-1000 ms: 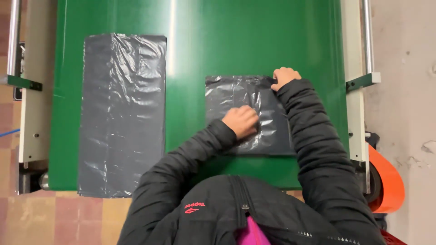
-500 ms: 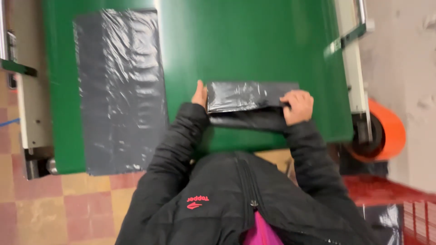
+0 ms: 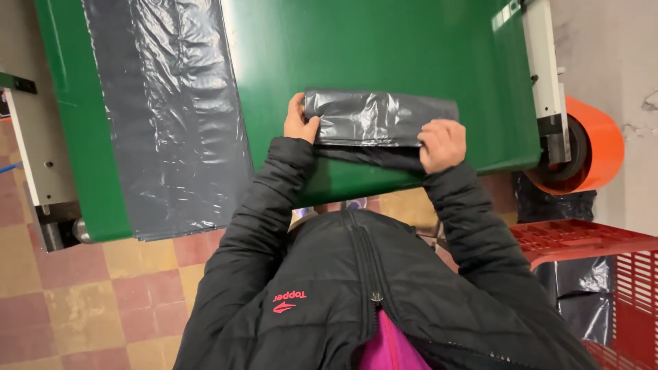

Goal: Folding black plastic bags produced by a machine and placing them into a basket.

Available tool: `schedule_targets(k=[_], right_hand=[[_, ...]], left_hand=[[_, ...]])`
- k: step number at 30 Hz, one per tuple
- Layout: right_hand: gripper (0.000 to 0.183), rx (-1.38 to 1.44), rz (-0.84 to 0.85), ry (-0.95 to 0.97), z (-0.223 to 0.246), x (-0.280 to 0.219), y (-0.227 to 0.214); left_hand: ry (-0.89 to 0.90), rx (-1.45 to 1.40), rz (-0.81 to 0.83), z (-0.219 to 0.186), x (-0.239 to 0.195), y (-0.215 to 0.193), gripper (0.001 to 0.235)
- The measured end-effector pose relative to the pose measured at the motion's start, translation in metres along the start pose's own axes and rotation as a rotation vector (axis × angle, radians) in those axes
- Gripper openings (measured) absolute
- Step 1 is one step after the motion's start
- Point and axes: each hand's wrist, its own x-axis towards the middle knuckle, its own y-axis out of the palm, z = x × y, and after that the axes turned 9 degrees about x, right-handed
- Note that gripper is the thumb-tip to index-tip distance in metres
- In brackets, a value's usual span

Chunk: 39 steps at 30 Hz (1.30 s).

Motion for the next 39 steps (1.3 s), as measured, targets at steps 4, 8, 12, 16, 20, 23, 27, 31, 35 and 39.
schedule_targets(k=[4, 8, 12, 16, 20, 23, 27, 31, 35, 39], right_hand=[[0.021, -0.031, 0.049, -0.187, 0.035, -0.014, -0.005], [0.021, -0.021, 0.116, -0.186, 0.045, -0.026, -0.003], [0.028, 0.030, 0.158, -0.122, 0.039, -0.038, -0.002], [0.037, 0.024, 0.210, -0.110, 0.045, -0.037, -0.008], [0.038, 0.021, 0.283, -0.117, 0.048, -0.016, -0.018], [0.030, 0.241, 0.381, -0.058, 0.029, 0.002, -0.024], [0.040, 0.130, 0.277, 0.234, -0.038, 0.006, -0.001], [0.025, -0.022, 0.689, 0.422, -0.078, 0.035, 0.026], [0.033, -0.135, 0.361, 0.081, -0.004, 0.075, 0.016], [0.050, 0.191, 0.519, -0.203, 0.051, 0.052, 0.025]], left_hand=[[-0.012, 0.345, -0.069, -0.014, -0.003, -0.010, 0.070], [0.145, 0.495, -0.087, -0.042, -0.024, -0.020, 0.069], [0.530, 0.927, 0.040, -0.132, -0.067, -0.039, 0.071], [0.922, 1.318, 0.054, -0.157, -0.094, -0.052, 0.076], [1.085, 1.364, 0.022, -0.146, -0.080, -0.047, 0.060], [1.193, 1.355, 0.165, -0.122, -0.073, -0.043, 0.032], [1.238, 1.302, 0.221, -0.124, -0.072, -0.039, 0.012], [1.296, 1.254, 0.128, -0.107, -0.069, -0.030, 0.008], [1.170, 1.237, 0.141, -0.093, -0.086, 0.010, 0.007], [0.647, 1.185, 0.443, -0.118, -0.084, 0.050, 0.012]])
